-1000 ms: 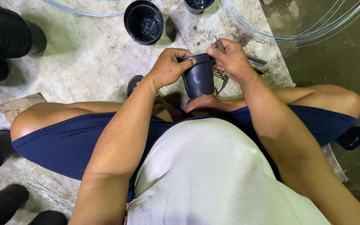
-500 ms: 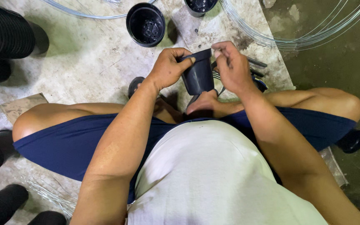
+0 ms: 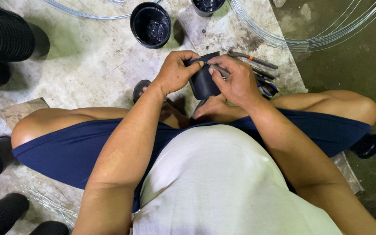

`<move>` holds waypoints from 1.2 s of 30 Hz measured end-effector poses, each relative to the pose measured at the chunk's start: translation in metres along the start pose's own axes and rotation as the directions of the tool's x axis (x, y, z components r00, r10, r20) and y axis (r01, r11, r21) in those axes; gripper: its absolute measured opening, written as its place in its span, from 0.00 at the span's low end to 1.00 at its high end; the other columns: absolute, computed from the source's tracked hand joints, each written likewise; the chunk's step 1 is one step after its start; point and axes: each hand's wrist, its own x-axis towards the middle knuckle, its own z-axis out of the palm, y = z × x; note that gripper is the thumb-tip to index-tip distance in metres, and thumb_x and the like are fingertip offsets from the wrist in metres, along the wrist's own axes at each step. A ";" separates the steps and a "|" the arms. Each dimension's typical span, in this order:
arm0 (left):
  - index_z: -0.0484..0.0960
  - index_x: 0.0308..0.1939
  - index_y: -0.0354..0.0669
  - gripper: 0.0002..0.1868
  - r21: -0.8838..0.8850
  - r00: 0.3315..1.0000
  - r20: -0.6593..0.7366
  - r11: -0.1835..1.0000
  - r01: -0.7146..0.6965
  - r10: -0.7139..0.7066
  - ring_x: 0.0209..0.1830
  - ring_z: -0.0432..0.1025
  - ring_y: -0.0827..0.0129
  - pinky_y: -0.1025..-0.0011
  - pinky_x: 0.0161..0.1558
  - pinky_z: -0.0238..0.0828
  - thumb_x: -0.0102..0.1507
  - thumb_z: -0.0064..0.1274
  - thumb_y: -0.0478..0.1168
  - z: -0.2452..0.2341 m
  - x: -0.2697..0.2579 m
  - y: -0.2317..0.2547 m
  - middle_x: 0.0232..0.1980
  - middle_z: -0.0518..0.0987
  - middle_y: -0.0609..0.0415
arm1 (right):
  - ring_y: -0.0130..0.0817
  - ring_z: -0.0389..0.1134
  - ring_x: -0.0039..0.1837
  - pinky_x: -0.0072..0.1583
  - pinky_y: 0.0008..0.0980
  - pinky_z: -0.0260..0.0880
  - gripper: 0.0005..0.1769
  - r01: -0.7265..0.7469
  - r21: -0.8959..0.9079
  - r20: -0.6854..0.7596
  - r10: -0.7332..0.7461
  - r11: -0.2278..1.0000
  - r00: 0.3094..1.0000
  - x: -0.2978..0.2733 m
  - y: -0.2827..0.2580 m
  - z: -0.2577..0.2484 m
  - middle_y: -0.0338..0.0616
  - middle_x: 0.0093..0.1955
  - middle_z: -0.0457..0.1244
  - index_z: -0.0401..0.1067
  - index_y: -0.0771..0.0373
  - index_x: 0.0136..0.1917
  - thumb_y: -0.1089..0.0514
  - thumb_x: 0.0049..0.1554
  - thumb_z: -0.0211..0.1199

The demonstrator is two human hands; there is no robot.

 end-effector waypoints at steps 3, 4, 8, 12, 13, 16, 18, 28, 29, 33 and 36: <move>0.86 0.43 0.33 0.11 0.023 1.000 -0.006 0.999 -0.025 0.025 0.35 0.73 0.80 0.77 0.40 0.72 0.63 0.57 0.38 0.000 -0.001 0.002 0.37 0.85 0.57 | 0.40 0.74 0.47 0.49 0.34 0.72 0.10 -0.003 -0.039 0.002 0.003 0.999 1.000 0.000 -0.002 -0.001 0.52 0.47 0.71 0.75 0.64 0.57 0.61 0.61 0.66; 0.86 0.43 0.33 0.11 0.032 1.000 -0.008 0.999 -0.020 0.020 0.35 0.73 0.80 0.77 0.40 0.72 0.63 0.57 0.38 0.001 -0.001 0.003 0.37 0.85 0.56 | 0.40 0.74 0.47 0.49 0.34 0.72 0.10 -0.004 -0.049 0.004 0.004 0.999 1.000 0.000 -0.003 -0.001 0.52 0.47 0.71 0.76 0.64 0.56 0.61 0.61 0.66; 0.86 0.44 0.34 0.11 0.043 1.000 -0.004 0.999 -0.010 0.011 0.35 0.73 0.80 0.77 0.40 0.72 0.63 0.57 0.39 0.001 -0.002 0.004 0.37 0.85 0.56 | 0.41 0.75 0.47 0.49 0.35 0.72 0.10 0.003 -0.047 0.003 -0.003 0.999 1.000 0.000 -0.004 -0.001 0.52 0.46 0.70 0.76 0.65 0.56 0.62 0.61 0.66; 0.86 0.44 0.33 0.11 0.048 1.000 0.005 0.999 -0.022 0.022 0.35 0.74 0.80 0.77 0.41 0.73 0.63 0.57 0.39 0.001 -0.002 0.003 0.38 0.85 0.56 | 0.41 0.75 0.48 0.50 0.35 0.73 0.10 0.017 -0.043 0.003 -0.016 0.999 1.000 -0.001 -0.004 -0.002 0.52 0.47 0.71 0.75 0.65 0.56 0.63 0.61 0.66; 0.86 0.44 0.33 0.11 0.049 1.000 0.002 0.999 -0.020 0.020 0.35 0.73 0.80 0.77 0.41 0.73 0.63 0.57 0.39 0.001 -0.002 0.004 0.38 0.85 0.56 | 0.41 0.75 0.48 0.50 0.34 0.73 0.10 0.012 -0.041 0.003 -0.012 0.999 1.000 -0.001 -0.004 -0.002 0.52 0.47 0.71 0.75 0.66 0.56 0.63 0.61 0.66; 0.86 0.43 0.33 0.11 0.051 1.000 -0.001 0.999 -0.015 0.015 0.35 0.73 0.80 0.76 0.41 0.73 0.63 0.57 0.39 0.001 -0.002 0.003 0.37 0.85 0.55 | 0.40 0.75 0.48 0.50 0.34 0.73 0.10 0.000 -0.031 0.001 0.000 1.000 1.000 -0.001 -0.005 -0.001 0.52 0.48 0.71 0.75 0.66 0.56 0.63 0.61 0.65; 0.86 0.43 0.33 0.11 0.051 1.000 0.001 0.999 -0.014 0.014 0.35 0.73 0.80 0.76 0.41 0.73 0.63 0.57 0.38 0.001 -0.002 0.003 0.37 0.85 0.55 | 0.40 0.76 0.49 0.50 0.34 0.73 0.09 -0.005 -0.023 -0.004 0.005 1.000 1.000 -0.001 -0.004 0.000 0.52 0.48 0.71 0.75 0.65 0.56 0.63 0.61 0.65; 0.86 0.43 0.33 0.11 0.059 1.000 0.003 0.998 -0.013 0.013 0.35 0.74 0.80 0.77 0.40 0.73 0.63 0.57 0.38 0.002 -0.001 0.002 0.37 0.85 0.56 | 0.40 0.76 0.50 0.51 0.34 0.73 0.10 -0.018 -0.035 -0.005 0.018 0.999 1.000 -0.003 -0.002 0.002 0.52 0.49 0.71 0.75 0.65 0.57 0.63 0.61 0.65; 0.86 0.43 0.33 0.11 0.057 1.000 0.002 0.998 -0.006 0.006 0.35 0.74 0.80 0.77 0.40 0.73 0.63 0.57 0.38 0.002 -0.001 0.002 0.37 0.85 0.56 | 0.40 0.76 0.51 0.51 0.34 0.73 0.10 -0.010 -0.031 -0.009 0.009 0.999 1.000 -0.003 -0.002 0.002 0.52 0.50 0.71 0.75 0.65 0.57 0.63 0.61 0.65; 0.86 0.44 0.33 0.11 0.047 1.000 0.003 0.999 -0.003 0.003 0.35 0.73 0.80 0.77 0.40 0.73 0.63 0.58 0.39 0.002 -0.001 0.002 0.38 0.85 0.55 | 0.38 0.75 0.48 0.50 0.34 0.73 0.10 -0.047 -0.019 -0.004 0.047 0.999 0.999 -0.003 -0.001 0.003 0.51 0.48 0.71 0.75 0.64 0.57 0.62 0.61 0.65; 0.86 0.43 0.33 0.11 0.032 1.000 0.004 0.999 -0.001 0.001 0.35 0.73 0.80 0.77 0.40 0.72 0.63 0.58 0.38 0.002 -0.001 0.001 0.38 0.85 0.55 | 0.37 0.75 0.46 0.49 0.33 0.73 0.10 -0.059 -0.031 -0.005 0.059 0.998 0.998 -0.003 0.000 0.003 0.50 0.47 0.71 0.75 0.64 0.57 0.62 0.61 0.65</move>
